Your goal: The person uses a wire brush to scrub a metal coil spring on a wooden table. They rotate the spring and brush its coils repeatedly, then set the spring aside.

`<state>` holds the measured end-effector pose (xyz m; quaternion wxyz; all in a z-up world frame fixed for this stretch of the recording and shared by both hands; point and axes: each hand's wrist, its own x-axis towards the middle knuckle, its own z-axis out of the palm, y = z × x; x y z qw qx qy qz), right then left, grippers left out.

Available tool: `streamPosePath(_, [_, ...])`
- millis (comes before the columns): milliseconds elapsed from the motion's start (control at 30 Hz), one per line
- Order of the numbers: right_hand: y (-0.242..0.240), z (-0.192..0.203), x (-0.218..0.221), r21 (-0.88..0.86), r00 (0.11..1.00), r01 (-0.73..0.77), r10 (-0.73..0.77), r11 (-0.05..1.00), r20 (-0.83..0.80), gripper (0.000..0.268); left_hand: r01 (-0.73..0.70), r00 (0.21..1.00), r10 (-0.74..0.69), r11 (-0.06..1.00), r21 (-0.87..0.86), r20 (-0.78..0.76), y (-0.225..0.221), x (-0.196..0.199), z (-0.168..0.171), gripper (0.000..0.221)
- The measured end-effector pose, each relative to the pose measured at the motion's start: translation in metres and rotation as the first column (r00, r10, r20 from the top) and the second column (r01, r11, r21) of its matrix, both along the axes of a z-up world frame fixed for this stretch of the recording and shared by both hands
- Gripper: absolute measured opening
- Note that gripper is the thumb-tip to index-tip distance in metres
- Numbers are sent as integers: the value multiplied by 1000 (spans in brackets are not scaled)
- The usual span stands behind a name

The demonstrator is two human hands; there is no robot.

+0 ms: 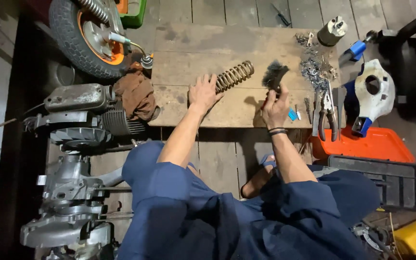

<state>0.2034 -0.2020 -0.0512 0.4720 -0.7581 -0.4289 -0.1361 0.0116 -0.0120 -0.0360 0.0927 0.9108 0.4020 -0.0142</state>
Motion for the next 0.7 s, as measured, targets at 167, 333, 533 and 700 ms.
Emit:
streamPosePath(167, [17, 18, 0, -111, 994, -97, 102, 989, 38, 32, 10, 999, -8, 999, -48, 48, 8, 0, -12, 64])
streamPosePath(333, [39, 39, -14, -246, 963, -266, 247, 932, -104, 33, 20, 998, -11, 991, -134, 63, 9, -2, -11, 58])
streamPosePath(533, [75, 46, -37, -295, 930, -368, 342, 882, -137, 33, -44, 992, 57, 993, -109, 116, 0, -5, -1, 61])
streamPosePath(700, [88, 45, -39, -446, 936, -345, 337, 826, -102, 46, -18, 995, 21, 999, -34, 96, 3, -3, -4, 64])
